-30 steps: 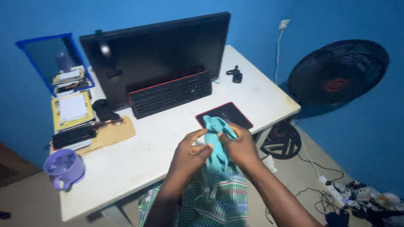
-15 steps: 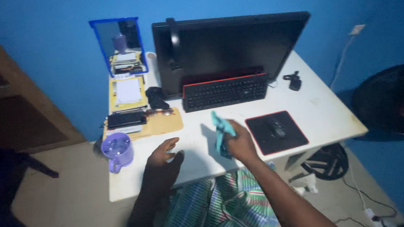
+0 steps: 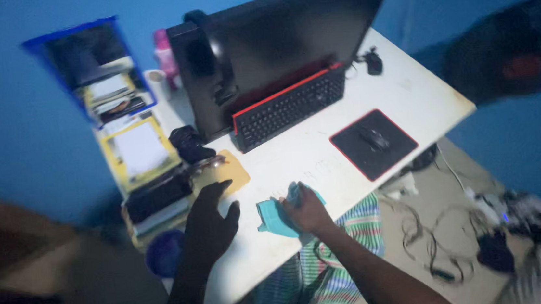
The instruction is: The person cleans a white desk surface using a light blue cloth. They move a purple cup, a power adapter, and a mouse to wipe underneath them, then return the items to their original positions. The person also wipes the mousepad and the mouse itself.
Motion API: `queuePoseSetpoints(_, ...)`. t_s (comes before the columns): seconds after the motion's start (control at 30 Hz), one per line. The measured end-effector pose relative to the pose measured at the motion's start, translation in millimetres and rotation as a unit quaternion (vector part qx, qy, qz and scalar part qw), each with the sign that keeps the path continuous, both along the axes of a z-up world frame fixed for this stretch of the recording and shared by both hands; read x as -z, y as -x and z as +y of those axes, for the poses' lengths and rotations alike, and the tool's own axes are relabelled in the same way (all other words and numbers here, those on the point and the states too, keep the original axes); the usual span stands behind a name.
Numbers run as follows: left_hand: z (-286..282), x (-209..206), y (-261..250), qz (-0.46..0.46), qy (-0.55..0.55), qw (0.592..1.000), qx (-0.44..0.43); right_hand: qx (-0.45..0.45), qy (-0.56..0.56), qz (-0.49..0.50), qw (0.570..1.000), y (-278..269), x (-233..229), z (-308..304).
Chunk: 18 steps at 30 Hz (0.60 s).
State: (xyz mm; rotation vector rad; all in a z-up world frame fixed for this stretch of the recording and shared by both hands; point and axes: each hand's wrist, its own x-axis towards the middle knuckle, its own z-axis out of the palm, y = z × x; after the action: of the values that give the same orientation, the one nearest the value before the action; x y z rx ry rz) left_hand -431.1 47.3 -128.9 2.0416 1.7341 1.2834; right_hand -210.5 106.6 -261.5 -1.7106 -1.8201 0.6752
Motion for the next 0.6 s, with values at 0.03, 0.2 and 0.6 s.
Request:
queuePoseSetpoints(0.03, 8, 2, 8, 0.021, 0.006, 1.0, 0.015, -0.042, -0.081, -0.122, 0.988, 8, 9, -6)
queuePoseSetpoints(0.2, 31, 6, 43, 0.102, 0.016, 0.991, 0.083, 0.038, -0.023, -0.158, 0.986, 67, 18, -36)
queuePoseSetpoints(0.6, 7, -13, 86, 0.306, 0.556, 0.772, 0.036, 0.042, -0.081, -0.15, 0.985, 64, 8, -28)
